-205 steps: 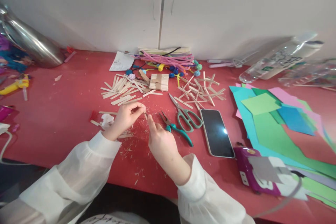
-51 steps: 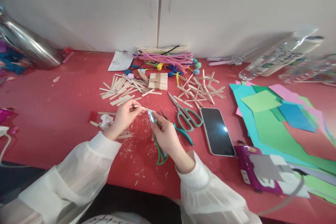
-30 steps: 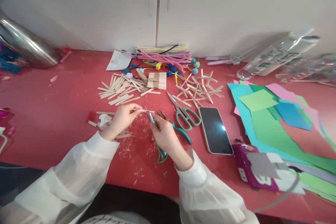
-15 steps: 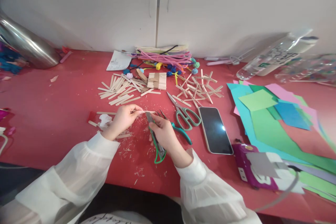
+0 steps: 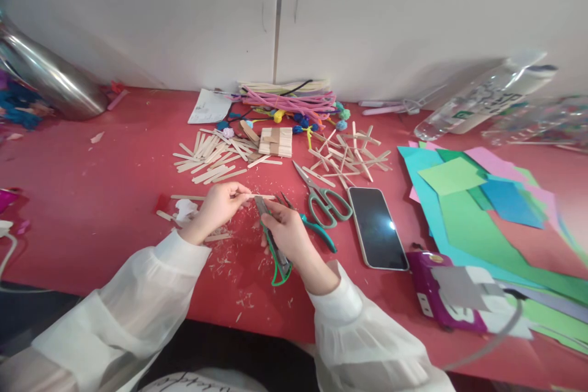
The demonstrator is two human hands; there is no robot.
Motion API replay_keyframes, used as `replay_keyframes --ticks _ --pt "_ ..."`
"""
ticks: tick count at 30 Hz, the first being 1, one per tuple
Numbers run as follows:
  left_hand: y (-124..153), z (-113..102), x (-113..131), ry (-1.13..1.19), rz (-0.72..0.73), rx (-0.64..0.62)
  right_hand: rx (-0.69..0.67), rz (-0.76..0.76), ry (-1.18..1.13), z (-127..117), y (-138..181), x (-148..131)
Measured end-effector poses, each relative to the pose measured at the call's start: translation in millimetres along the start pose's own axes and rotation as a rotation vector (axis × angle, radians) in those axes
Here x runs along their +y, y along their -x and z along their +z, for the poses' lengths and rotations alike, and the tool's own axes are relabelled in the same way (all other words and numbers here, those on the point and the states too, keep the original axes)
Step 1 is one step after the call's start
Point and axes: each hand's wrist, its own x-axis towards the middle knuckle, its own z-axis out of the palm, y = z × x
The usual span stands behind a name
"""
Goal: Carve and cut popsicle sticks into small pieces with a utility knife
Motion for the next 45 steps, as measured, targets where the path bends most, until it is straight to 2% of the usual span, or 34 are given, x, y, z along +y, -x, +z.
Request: replay_keyframes --ticks 4,10,16,26,31,39,45 --pt "-2.2 0.1 -7.2 0.073 -0.010 0.063 0.001 0.072 -0.134 -2.4 1.6 -4.9" --pt "-1.8 2.2 -7.7 0.232 -0.035 0.054 0.037 -0.070 -0.070 -0.3 3.8 -3.2" --pt "0.4 4.5 -0.6 0.373 -0.088 0.054 0.039 -0.086 -0.009 -1.9 5.8 -3.9" --pt "2.6 2.5 2.3 0.257 0.015 0.082 0.044 -0.088 -0.045 -0.2 8.1 -5.9" --pt "2.1 7.4 -0.8 0.336 -0.023 0.094 0.043 -0.041 -0.096 2.3 9.1 -5.8" --pt "1.3 6.8 1.5 0.390 -0.056 0.104 0.079 -0.122 -0.032 1.8 7.5 -2.4" --pt "0.1 3.8 7.8 0.553 -0.159 0.073 0.029 -0.148 -0.025 -1.7 9.5 -8.5"
